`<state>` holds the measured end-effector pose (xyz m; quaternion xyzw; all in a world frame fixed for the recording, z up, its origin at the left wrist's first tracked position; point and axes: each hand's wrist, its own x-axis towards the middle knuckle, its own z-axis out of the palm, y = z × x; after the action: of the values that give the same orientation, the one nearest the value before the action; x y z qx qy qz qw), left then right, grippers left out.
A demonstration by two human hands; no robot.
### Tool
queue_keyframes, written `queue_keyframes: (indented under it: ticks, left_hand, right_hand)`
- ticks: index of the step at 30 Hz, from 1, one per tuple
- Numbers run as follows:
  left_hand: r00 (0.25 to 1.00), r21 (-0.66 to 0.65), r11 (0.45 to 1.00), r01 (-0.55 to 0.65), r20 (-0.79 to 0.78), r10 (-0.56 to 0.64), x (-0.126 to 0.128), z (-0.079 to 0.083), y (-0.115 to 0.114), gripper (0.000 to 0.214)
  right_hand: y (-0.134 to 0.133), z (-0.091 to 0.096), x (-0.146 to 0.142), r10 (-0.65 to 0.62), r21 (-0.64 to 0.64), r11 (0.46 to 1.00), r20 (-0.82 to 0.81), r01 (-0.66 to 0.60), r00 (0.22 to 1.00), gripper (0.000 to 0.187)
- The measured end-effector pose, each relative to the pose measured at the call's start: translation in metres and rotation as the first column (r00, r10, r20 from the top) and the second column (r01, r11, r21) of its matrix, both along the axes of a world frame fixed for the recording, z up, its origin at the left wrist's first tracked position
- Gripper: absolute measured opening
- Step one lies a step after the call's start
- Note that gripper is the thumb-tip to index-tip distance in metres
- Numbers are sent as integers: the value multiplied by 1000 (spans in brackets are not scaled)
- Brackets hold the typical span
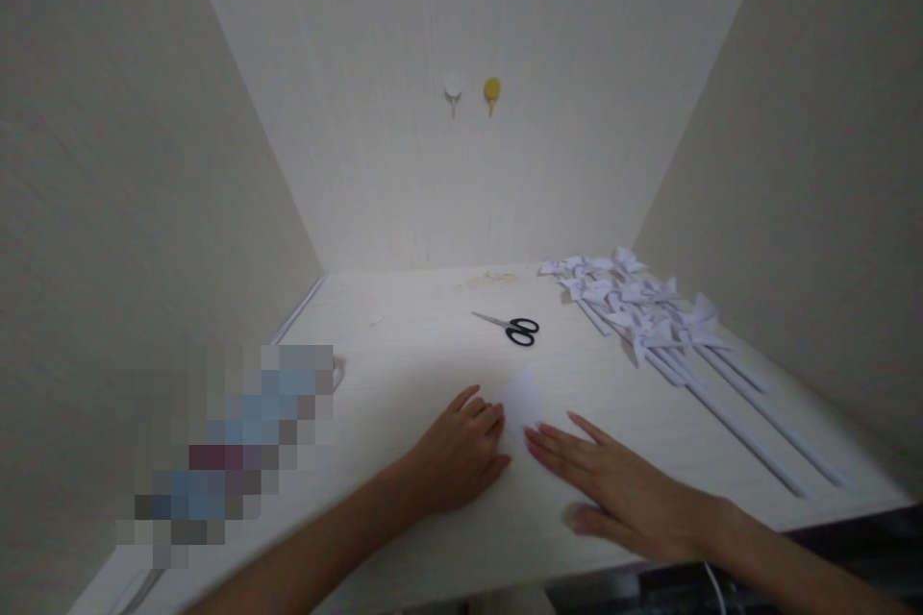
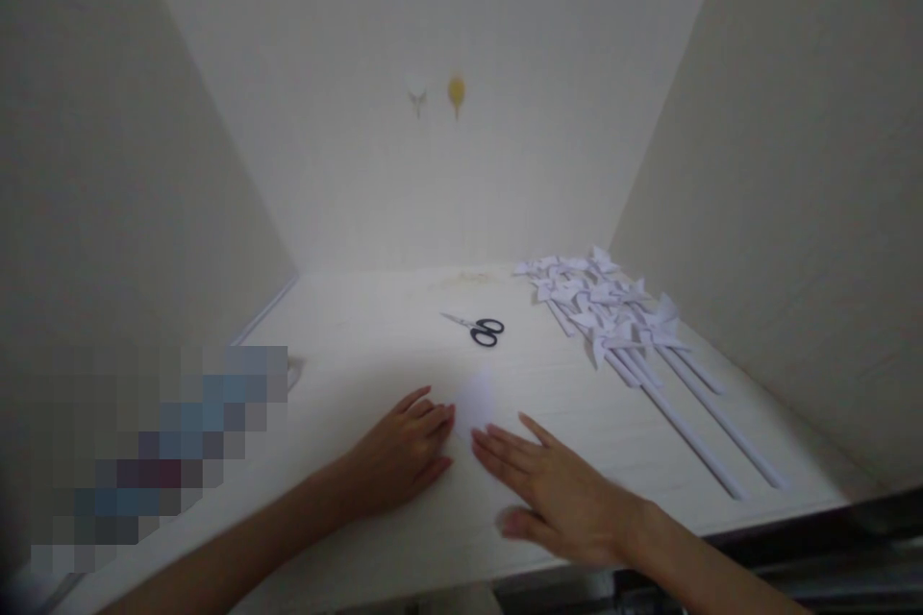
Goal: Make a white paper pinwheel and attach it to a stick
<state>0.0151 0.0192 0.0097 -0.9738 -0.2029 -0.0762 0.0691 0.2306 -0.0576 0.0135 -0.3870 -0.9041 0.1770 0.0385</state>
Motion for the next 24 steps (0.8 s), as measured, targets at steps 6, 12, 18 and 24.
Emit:
queue_keyframes:
  ticks: [6,12,18,24]
  left_hand:
    - [998,-22,999,47,44,-46,-8,-3,7,32]
    - [999,-42,999,33,0,-33,-30,-3,36,40]
    - [990,-48,992,-118,-82,114,-47,-8,87,44]
    - [960,-21,964,-266,-103,262,-40,-5,106,45]
  right_hand:
    - [-27,10,-3,57,-72,995,-65,-61,996,59]
    - [-12,4,0,-60,-29,998,-151,56,987,48]
    - [58,-14,-22,-203,221,948,-133,229,970,45]
    - [101,-25,-59,-283,319,898,-108,302,953,46]
